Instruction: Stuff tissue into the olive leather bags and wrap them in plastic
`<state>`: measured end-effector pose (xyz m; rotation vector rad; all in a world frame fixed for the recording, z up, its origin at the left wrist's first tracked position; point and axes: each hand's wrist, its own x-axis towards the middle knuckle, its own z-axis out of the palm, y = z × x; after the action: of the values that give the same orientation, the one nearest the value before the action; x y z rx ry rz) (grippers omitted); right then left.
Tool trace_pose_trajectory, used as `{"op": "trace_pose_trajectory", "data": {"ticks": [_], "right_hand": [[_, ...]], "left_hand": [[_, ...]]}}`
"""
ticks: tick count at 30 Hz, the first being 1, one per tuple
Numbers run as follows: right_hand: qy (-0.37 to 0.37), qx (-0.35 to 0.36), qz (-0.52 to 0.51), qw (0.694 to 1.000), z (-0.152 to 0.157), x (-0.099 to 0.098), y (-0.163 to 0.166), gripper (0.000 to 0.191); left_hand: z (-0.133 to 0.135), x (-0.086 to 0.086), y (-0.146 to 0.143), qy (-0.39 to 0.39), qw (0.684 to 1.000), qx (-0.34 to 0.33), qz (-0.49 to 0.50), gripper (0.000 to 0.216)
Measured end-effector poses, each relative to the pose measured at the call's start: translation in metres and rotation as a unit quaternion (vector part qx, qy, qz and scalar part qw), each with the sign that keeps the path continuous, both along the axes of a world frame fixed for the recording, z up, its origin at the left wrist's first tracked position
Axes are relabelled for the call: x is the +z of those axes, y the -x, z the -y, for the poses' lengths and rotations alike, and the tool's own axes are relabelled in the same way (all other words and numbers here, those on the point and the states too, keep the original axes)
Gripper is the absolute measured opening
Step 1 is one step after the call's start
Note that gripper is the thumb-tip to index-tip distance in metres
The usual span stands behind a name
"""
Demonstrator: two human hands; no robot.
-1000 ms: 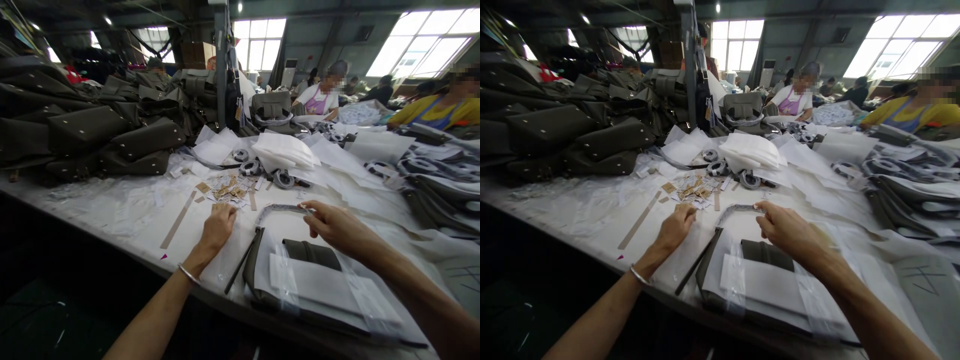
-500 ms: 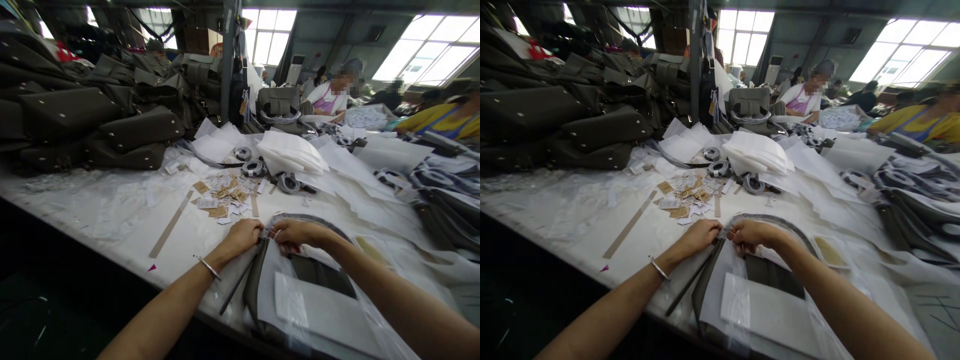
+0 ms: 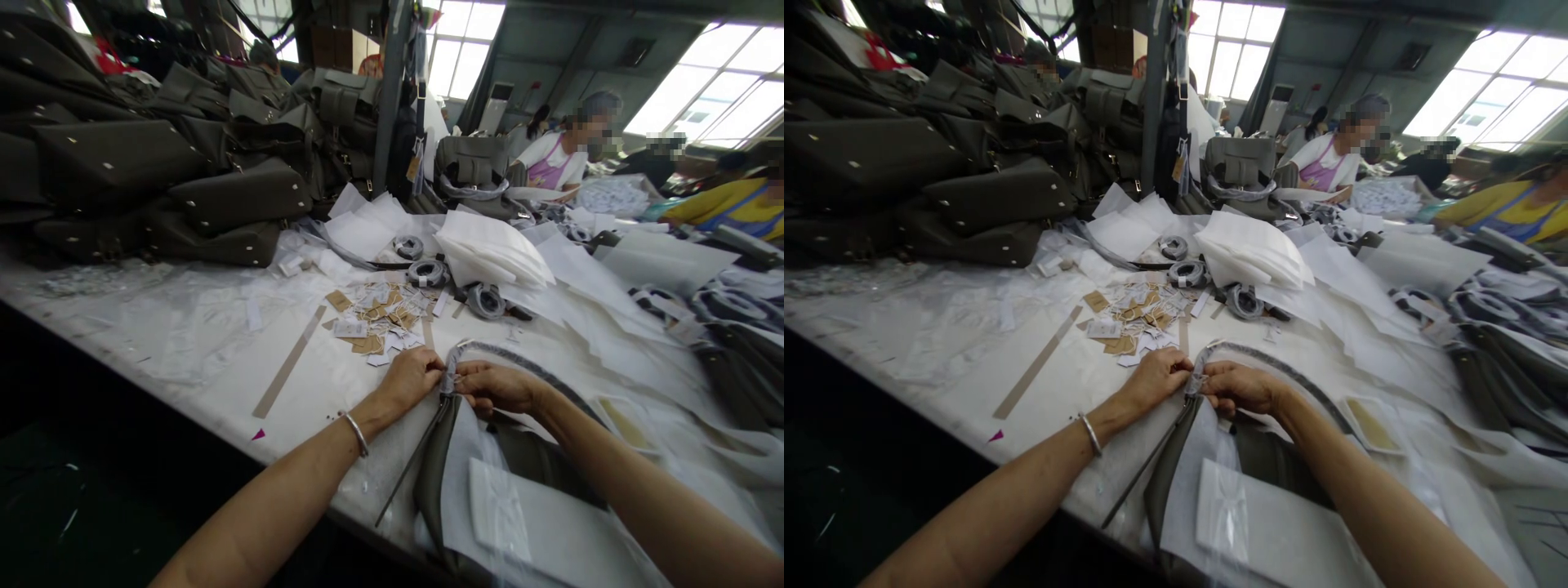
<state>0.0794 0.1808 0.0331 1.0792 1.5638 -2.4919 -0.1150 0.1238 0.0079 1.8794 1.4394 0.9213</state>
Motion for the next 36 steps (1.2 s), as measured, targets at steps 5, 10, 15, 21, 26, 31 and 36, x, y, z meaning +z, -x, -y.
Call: {"op": "trace_pose_trajectory", "data": {"ticks": [5,10,15,21,26,31,36], "right_hand": [[0.006,0.005,0.003,1.000,0.003,0.003,0.007,0.024],[-0.014,0.017,0.031,0.999,0.006,0.004,0.013,0.034],[-0.138,-0.007,0.072,0.988,0.004,0.014,0.003,0.034],[-0.251,-0.019,0.164,0.954,0.008,0.026,-0.011,0.049],[-0.234,-0.135,0.066,0.960,0.032,0.031,-0.003,0.043],[-0.131,-0.163,-0.025,0.978,0.046,0.035,0.004,0.036],[-0.162,-0.100,-0.040,0.981,0.046,0.040,0.004,0.039]], "left_hand": [[0.004,0.001,-0.001,-0.007,1.000,-0.014,-0.026,0.017],[0.009,0.003,0.000,0.003,0.998,0.012,-0.053,0.013],[0.006,0.005,0.003,0.012,0.998,0.064,-0.020,0.011],[0.001,0.010,0.005,0.068,0.992,0.028,0.103,0.014],[0.001,0.008,0.006,0.115,0.971,0.000,0.208,0.015],[-0.001,0.003,0.004,0.158,0.943,0.022,0.291,0.017],[-0.001,-0.001,0.004,0.186,0.925,0.052,0.327,0.017]]}}
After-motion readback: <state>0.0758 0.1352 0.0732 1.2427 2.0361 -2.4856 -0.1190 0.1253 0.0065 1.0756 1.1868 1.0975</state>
